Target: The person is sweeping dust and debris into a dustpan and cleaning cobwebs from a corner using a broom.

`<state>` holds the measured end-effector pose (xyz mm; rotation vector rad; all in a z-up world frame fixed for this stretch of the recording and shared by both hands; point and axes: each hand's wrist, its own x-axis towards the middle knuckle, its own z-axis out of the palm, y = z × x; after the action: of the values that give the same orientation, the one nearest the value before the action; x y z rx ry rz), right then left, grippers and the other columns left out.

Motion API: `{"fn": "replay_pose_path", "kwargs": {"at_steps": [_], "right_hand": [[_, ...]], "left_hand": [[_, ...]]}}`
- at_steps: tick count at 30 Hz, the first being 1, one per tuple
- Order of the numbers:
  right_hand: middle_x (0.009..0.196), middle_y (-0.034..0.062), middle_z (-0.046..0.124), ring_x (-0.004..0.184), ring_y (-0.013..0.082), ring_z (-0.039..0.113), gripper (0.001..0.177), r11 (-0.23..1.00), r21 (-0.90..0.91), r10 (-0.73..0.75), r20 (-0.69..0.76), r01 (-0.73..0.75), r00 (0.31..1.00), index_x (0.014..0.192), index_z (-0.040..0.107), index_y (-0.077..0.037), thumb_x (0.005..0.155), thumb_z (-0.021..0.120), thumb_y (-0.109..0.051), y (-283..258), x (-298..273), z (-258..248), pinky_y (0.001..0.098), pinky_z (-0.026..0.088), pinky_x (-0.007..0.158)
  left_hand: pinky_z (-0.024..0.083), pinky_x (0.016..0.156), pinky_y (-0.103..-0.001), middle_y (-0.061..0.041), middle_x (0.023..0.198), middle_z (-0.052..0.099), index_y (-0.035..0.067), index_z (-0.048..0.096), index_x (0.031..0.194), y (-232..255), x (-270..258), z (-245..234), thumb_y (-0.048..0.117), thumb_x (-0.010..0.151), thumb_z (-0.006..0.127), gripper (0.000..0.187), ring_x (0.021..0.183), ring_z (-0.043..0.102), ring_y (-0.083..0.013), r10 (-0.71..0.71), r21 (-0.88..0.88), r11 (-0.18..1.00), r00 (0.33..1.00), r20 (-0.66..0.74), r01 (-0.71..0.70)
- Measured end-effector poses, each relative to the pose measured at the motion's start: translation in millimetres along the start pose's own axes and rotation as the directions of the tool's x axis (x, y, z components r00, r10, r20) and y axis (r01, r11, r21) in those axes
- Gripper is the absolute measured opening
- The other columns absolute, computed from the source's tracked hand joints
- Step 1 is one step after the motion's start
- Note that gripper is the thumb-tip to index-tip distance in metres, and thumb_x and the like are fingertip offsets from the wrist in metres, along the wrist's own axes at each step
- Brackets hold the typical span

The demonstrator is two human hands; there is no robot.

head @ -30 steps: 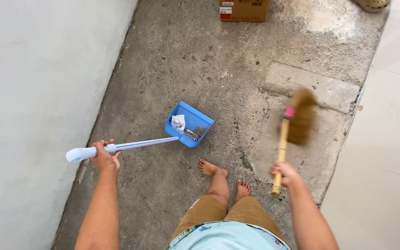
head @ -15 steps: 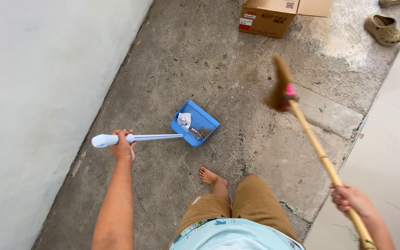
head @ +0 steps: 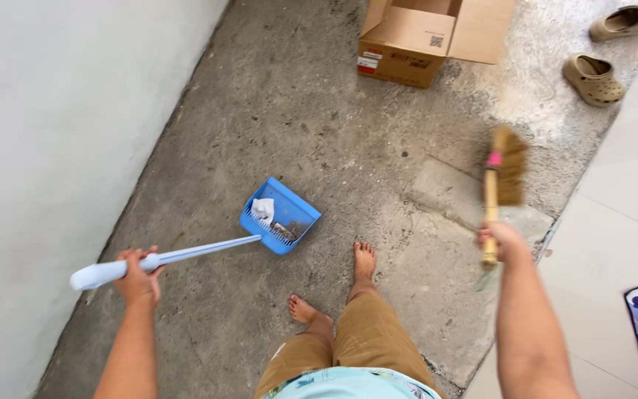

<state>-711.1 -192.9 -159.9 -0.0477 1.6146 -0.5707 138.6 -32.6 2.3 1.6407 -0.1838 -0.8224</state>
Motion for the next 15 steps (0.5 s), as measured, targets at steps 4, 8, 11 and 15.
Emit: {"fn": "replay_pose_path", "kwargs": {"at_steps": [4,8,11,15], "right_hand": [[0.062,-0.0023,0.047,0.045,0.0065,0.042,0.009,0.984,-0.099,0.157,0.067,-0.150,0.985,0.098,0.047,-0.006,0.095,0.056,-0.005,37.5,-34.0,85.7,0.0226,0.038,0.037],[0.054,-0.0003,0.043,0.039,0.0113,0.039,0.012,0.905,-0.422,0.165,0.232,-0.054,0.959,0.098,0.046,-0.004,0.097,0.056,-0.009,49.0,-76.8,83.2,0.0284,0.034,0.032],[0.054,-0.0018,0.044,0.037,0.0087,0.037,0.018,0.891,-0.454,0.172,0.343,0.002,0.923,0.109,0.055,0.001,0.098,0.056,-0.013,19.8,-125.9,32.0,0.0262,0.031,0.031],[0.059,0.0017,0.045,0.038,0.0104,0.036,0.033,0.848,-0.530,0.140,0.239,0.008,0.961,0.127,0.056,0.003,0.098,0.055,-0.013,-19.5,-208.1,-36.3,0.0275,0.030,0.033]], "left_hand": [[0.059,0.082,-0.064,0.000,0.095,0.057,0.018,0.049,0.098,13.0,-1.4,34.3,0.013,0.096,0.057,0.009,0.103,0.071,-0.0248,0.022,-0.003,1.000,0.999,-0.032,-0.022],[0.059,0.085,-0.061,0.000,0.094,0.057,0.019,0.050,0.097,3.1,3.7,55.5,0.013,0.097,0.058,0.010,0.106,0.071,-0.0240,0.014,0.047,0.999,0.999,-0.030,-0.012],[0.059,0.084,-0.061,0.000,0.094,0.057,0.020,0.050,0.096,-1.2,7.0,63.6,0.015,0.097,0.059,0.010,0.105,0.071,-0.0230,0.018,0.046,0.999,1.000,-0.023,-0.016],[0.057,0.081,-0.060,0.001,0.095,0.058,0.020,0.050,0.095,-12.5,9.9,61.0,0.019,0.099,0.059,0.010,0.103,0.071,-0.0216,0.026,0.050,0.998,0.999,-0.036,-0.024]]}}
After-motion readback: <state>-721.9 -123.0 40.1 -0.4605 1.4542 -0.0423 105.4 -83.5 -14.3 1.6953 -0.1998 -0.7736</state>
